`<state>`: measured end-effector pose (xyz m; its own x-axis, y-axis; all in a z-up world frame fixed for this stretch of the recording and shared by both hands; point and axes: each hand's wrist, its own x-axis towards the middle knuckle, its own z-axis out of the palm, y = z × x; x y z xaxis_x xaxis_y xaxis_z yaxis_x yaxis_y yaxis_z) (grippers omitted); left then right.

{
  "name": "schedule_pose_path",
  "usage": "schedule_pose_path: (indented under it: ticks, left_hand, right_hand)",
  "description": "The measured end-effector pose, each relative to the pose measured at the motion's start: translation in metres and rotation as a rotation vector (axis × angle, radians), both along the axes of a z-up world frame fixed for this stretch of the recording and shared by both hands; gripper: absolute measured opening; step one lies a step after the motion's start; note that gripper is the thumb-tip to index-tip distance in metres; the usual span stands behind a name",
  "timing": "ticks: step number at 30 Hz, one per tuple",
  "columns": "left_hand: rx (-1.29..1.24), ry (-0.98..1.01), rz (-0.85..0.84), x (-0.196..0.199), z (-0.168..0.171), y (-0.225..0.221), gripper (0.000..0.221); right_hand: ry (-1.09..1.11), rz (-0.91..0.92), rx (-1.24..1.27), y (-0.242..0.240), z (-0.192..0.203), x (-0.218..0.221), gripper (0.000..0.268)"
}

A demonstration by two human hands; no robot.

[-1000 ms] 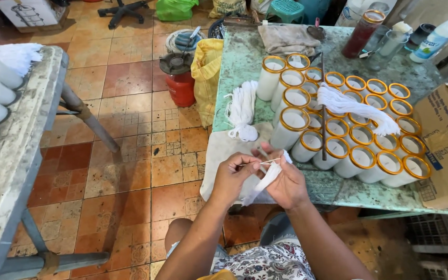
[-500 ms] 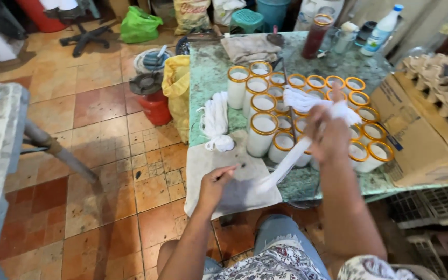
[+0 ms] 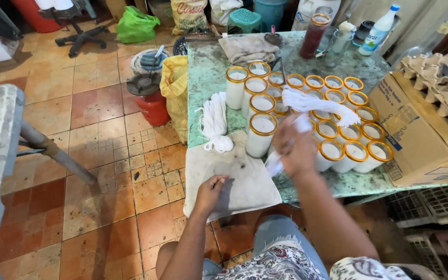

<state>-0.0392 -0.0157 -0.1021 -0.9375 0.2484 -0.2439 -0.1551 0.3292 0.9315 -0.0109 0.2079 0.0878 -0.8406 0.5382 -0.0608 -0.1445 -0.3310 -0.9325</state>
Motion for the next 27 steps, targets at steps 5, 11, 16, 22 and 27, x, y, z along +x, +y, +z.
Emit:
schedule_pose_path:
  ticks: [5, 11, 16, 22, 27]
  left_hand:
    - [0.008, 0.045, 0.008, -0.001, -0.013, -0.001, 0.029]
    - [-0.003, 0.079, 0.002, -0.004, -0.015, -0.001, 0.031]
    - [-0.029, 0.067, 0.004, -0.005, -0.020, 0.000, 0.032]
    - [-0.062, 0.084, 0.002, -0.008, -0.005, 0.003, 0.033]
    - [-0.055, 0.088, 0.046, -0.019, 0.019, -0.003, 0.022]
  right_hand:
    - [0.026, 0.144, -0.038, -0.045, -0.116, -0.032, 0.022]
    - [0.006, 0.155, 0.072, -0.052, -0.228, -0.067, 0.024]
    - [-0.017, 0.118, 0.404, -0.058, -0.227, -0.044, 0.014]
    - [0.038, 0.102, 0.264, -0.058, -0.230, -0.045, 0.055]
    - [0.203, 0.105, 0.248, -0.052, -0.255, -0.056, 0.062]
